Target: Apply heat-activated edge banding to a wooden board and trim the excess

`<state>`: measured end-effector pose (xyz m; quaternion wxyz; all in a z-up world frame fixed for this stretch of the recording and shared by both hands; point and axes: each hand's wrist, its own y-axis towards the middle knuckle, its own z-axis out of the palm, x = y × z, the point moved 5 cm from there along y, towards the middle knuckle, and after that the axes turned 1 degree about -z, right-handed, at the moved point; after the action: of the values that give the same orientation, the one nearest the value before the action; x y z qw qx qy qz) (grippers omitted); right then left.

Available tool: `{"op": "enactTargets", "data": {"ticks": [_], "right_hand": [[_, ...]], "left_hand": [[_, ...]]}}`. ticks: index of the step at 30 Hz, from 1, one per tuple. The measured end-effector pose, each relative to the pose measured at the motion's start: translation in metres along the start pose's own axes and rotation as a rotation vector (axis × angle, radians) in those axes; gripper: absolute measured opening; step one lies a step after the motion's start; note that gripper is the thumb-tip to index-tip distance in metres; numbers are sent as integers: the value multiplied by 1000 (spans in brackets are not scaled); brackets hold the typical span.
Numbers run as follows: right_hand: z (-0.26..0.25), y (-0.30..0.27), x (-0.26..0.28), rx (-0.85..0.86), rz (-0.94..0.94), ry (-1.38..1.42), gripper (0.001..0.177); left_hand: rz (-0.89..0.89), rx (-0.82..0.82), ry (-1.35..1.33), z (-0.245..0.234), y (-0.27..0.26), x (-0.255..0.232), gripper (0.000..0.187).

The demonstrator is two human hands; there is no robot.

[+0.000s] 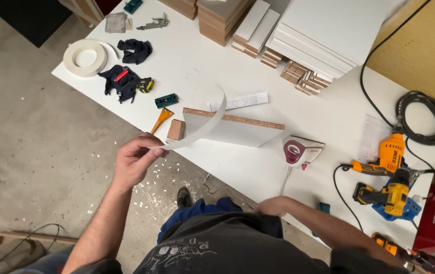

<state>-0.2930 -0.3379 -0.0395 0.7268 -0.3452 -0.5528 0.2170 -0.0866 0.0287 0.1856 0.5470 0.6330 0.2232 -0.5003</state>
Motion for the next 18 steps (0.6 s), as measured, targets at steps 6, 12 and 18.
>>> {"op": "enactTargets", "data": {"ticks": [6,12,18], "right_hand": [[-42,220,-267,-690,-271,1287,50],[133,162,-165,-618,-795,1088,47],[119,-148,294,-598,-1312,913,48]], "left_hand": [[132,157,139,20,41,4,4],[220,227,193,36,55,27,5],[272,299,258,61,52,10,8]]}}
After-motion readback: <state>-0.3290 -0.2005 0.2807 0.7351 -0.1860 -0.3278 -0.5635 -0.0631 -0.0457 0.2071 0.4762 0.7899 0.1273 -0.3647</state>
